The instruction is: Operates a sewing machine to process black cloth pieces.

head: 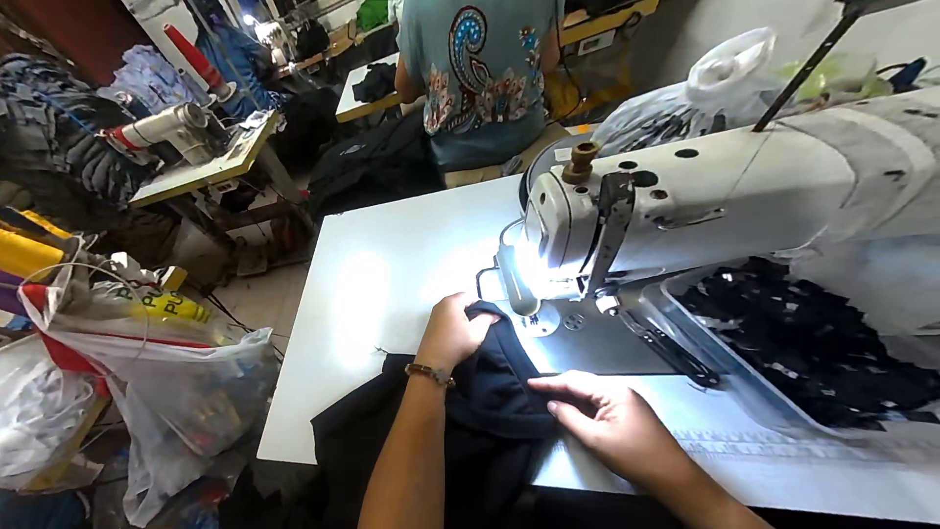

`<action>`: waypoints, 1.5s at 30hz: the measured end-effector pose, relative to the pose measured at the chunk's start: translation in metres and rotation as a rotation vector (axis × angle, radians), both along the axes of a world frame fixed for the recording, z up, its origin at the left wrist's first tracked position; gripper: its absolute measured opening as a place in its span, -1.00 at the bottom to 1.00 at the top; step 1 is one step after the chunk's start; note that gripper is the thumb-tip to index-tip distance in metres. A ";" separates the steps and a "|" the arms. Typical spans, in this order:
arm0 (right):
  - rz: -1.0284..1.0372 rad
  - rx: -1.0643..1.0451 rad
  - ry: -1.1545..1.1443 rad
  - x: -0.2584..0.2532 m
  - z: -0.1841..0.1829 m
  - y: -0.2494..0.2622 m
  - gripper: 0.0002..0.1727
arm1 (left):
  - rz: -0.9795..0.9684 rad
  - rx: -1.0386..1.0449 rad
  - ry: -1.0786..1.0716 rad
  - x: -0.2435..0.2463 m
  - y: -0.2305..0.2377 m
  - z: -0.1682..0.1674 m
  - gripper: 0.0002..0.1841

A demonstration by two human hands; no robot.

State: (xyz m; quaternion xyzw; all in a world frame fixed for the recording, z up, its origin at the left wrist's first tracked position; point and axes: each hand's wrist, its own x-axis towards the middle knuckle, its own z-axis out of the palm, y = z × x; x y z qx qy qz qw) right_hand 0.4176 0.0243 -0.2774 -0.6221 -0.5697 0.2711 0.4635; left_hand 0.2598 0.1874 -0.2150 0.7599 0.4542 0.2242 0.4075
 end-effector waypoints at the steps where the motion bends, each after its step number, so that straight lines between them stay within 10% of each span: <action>1: 0.000 -0.010 0.012 0.001 0.001 -0.001 -0.66 | -0.007 -0.035 -0.006 0.000 0.001 0.001 -0.87; 6: 0.016 0.041 -0.026 0.007 0.000 -0.003 -0.62 | -0.003 -0.285 -0.082 -0.005 0.008 0.006 -0.86; 15: 0.268 0.773 -0.930 0.016 -0.006 0.027 -0.67 | -0.080 -0.375 -0.135 -0.005 -0.003 0.020 -0.88; 32: 0.449 0.864 -0.908 0.024 0.002 0.028 -0.74 | 0.033 -0.351 -0.143 -0.003 -0.001 0.014 -0.83; 38: 0.448 0.693 -0.760 0.035 -0.013 0.027 -0.75 | 0.057 0.135 0.274 0.014 -0.007 0.000 -0.80; 45: 0.432 0.547 -0.642 0.055 -0.021 0.028 -0.73 | 0.020 0.427 0.259 0.033 0.005 -0.024 -0.82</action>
